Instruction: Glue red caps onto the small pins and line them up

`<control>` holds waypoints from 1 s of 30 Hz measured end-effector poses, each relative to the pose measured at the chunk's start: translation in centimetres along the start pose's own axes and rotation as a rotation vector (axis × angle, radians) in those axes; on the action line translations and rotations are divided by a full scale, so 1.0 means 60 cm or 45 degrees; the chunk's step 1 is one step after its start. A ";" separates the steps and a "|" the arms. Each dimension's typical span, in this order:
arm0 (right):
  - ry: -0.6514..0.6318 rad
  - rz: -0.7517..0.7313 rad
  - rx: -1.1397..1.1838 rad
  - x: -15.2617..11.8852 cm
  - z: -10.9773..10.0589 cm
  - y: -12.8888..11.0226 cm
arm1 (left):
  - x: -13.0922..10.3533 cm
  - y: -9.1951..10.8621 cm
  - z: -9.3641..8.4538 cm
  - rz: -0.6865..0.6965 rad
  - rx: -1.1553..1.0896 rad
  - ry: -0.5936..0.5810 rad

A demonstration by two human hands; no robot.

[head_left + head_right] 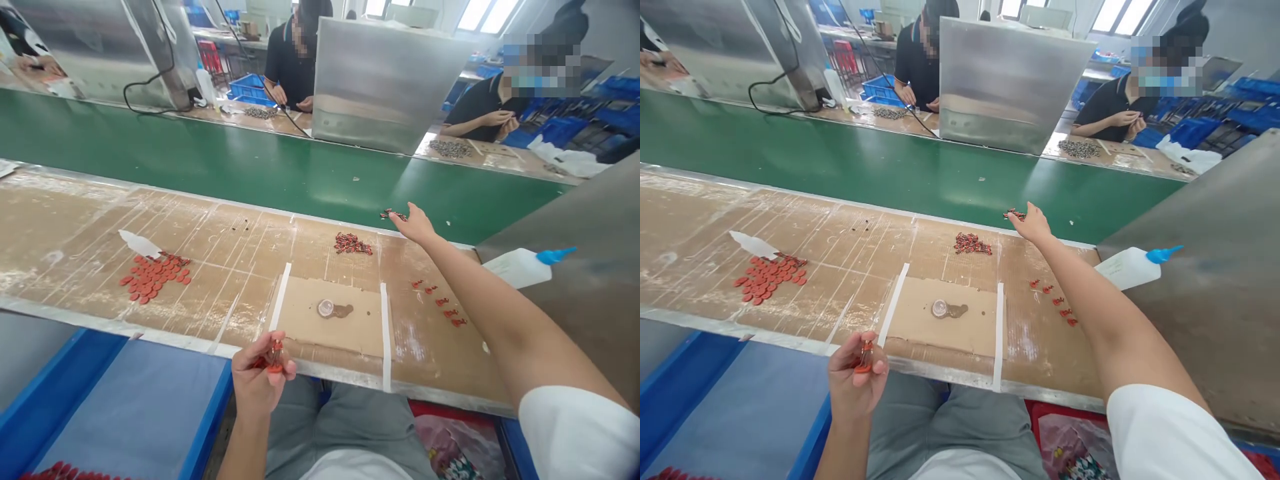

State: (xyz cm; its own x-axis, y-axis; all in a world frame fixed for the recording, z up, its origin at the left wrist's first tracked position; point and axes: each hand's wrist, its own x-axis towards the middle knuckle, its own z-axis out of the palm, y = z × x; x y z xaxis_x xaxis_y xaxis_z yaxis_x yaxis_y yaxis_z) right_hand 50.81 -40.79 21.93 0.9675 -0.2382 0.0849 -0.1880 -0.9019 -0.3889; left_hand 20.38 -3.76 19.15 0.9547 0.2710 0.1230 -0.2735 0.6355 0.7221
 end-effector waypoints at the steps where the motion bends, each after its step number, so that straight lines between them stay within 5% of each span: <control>1: -0.044 0.029 -0.015 0.025 0.013 0.016 | 0.004 -0.002 -0.003 0.004 0.008 0.018; 6: -0.127 0.019 -0.014 0.095 0.078 0.052 | 0.031 -0.013 -0.012 -0.003 0.054 0.052; 14: -0.101 -0.272 0.019 0.146 0.147 0.014 | 0.071 -0.027 -0.013 -0.022 -0.010 0.077; 23: -0.088 -0.652 0.141 0.131 0.190 -0.058 | 0.061 -0.037 -0.024 -0.081 -0.026 0.117; 30: -0.102 -0.817 0.163 0.092 0.186 -0.092 | 0.053 -0.027 -0.020 -0.010 0.020 0.077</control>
State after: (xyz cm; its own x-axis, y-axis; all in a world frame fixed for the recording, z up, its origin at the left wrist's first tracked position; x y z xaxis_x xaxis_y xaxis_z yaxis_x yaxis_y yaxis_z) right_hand 59.06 -33.09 14.32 0.8912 0.3646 0.2700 0.4474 -0.8047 -0.3902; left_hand 23.74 -3.09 17.55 0.9480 0.3091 0.0762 -0.2633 0.6265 0.7336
